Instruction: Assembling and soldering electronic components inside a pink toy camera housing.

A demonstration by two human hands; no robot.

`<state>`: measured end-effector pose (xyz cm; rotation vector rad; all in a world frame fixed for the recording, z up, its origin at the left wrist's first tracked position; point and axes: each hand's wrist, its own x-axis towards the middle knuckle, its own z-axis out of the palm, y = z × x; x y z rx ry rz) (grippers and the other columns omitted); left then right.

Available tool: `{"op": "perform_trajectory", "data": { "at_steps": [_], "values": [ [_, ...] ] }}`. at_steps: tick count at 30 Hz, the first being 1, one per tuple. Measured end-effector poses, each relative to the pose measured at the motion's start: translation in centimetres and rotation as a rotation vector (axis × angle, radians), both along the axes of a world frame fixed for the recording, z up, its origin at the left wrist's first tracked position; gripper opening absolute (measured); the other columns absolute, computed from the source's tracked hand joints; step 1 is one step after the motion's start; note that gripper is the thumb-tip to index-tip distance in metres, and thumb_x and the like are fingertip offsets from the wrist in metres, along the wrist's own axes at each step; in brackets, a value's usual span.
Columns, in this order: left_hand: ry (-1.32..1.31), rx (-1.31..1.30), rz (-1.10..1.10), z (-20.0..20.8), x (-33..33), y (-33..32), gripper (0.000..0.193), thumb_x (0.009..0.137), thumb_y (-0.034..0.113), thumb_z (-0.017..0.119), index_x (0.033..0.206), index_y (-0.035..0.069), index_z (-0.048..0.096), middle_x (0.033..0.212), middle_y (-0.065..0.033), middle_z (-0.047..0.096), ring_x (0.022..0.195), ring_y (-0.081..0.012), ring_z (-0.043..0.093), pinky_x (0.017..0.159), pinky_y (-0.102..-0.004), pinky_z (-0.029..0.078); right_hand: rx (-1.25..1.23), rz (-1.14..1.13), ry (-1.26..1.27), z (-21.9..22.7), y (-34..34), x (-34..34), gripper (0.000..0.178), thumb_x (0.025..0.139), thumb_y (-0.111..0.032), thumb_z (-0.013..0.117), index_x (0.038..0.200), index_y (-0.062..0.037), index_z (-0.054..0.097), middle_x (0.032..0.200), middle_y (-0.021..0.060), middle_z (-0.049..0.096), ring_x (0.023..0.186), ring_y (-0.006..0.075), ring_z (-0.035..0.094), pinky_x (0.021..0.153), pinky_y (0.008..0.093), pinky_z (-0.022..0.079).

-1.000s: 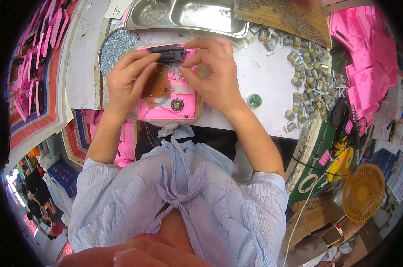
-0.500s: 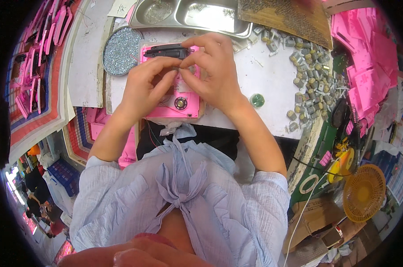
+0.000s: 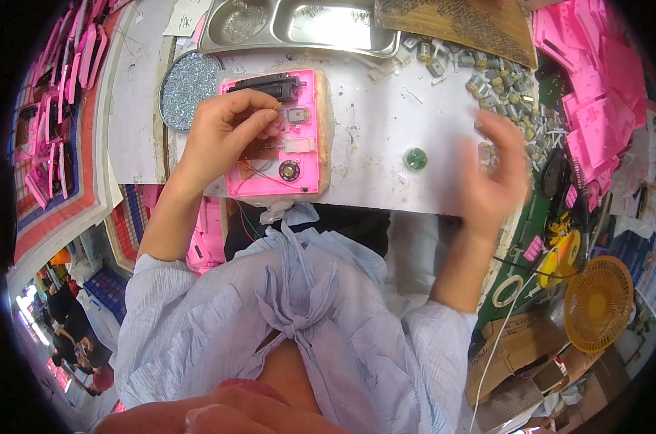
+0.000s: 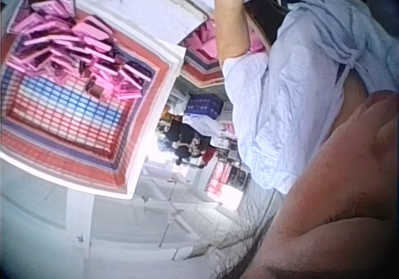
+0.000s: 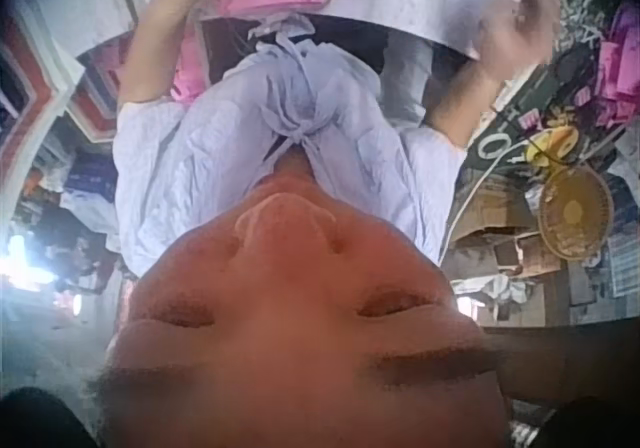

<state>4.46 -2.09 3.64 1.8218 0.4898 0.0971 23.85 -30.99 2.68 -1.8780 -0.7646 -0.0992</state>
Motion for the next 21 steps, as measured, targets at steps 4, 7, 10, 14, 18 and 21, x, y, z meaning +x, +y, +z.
{"op": "perform_trajectory", "data": {
  "at_steps": [4,7,10,14,18,21],
  "values": [
    [-0.093,0.076,0.002,-1.0,0.7,-0.2,0.011,0.096,0.004,0.067,0.104,-0.003,0.07,0.083,-0.0077,0.074,0.074,-0.0105,0.071,0.064,-0.0279,0.062,0.48,-0.507,0.433,-1.5,-14.7,3.5,0.029,0.096,-0.006,0.066,0.123,0.0032,0.059,0.11,0.0137,0.068,0.096,0.0215,0.064,0.084,0.0355,0.054],
    [-0.067,0.128,0.014,-1.2,0.6,-0.7,0.009,0.095,0.004,0.069,0.102,-0.002,0.07,0.084,-0.0068,0.073,0.073,-0.0115,0.071,0.065,-0.0263,0.058,0.836,-0.533,0.624,-2.5,-21.0,6.0,0.028,0.101,-0.02,0.065,0.116,0.002,0.058,0.099,0.0104,0.064,0.08,0.02,0.058,0.069,0.0325,0.05],
    [-0.199,0.469,-0.037,-1.7,0.8,-0.9,0.008,0.09,0.003,0.072,0.097,0.001,0.071,0.088,-0.0076,0.071,0.076,-0.0177,0.07,0.067,-0.0299,0.056,0.889,-0.613,0.526,-2.5,-22.5,9.1,0.029,0.103,-0.031,0.064,0.105,-0.0033,0.056,0.086,0.0069,0.055,0.07,0.0173,0.047,0.059,0.0323,0.039],
    [-0.407,0.841,-0.097,-2.3,1.6,-1.3,0.013,0.079,0.005,0.076,0.091,0.007,0.072,0.1,-0.0081,0.065,0.092,-0.0281,0.062,0.079,-0.04,0.047,0.623,-0.713,0.35,-1.6,-23.3,11.3,0.038,0.105,-0.036,0.058,0.128,-0.0058,0.061,0.087,0.0095,0.059,0.07,0.0176,0.052,0.063,0.0311,0.043],
    [-0.309,0.931,-0.045,-3.0,1.3,-2.1,0.013,0.074,0.011,0.077,0.085,0.012,0.069,0.107,-0.0038,0.061,0.101,-0.0284,0.055,0.086,-0.043,0.036,0.463,-0.934,0.22,0.7,-20.4,7.4,0.038,0.103,-0.028,0.054,0.133,-0.0053,0.062,0.1,0.0169,0.068,0.083,0.0231,0.066,0.077,0.0322,0.053],
    [-0.283,0.91,-0.023,-3.5,1.4,-2.2,0.014,0.072,0.013,0.079,0.083,0.013,0.07,0.105,-0.0028,0.06,0.1,-0.0278,0.053,0.086,-0.0432,0.034,0.595,-0.824,0.076,0.4,-22.8,3.8,0.024,0.098,-0.016,0.062,0.119,-0.0056,0.062,0.091,0.0127,0.067,0.083,0.0214,0.066,0.069,0.0272,0.051]
  ]
}}
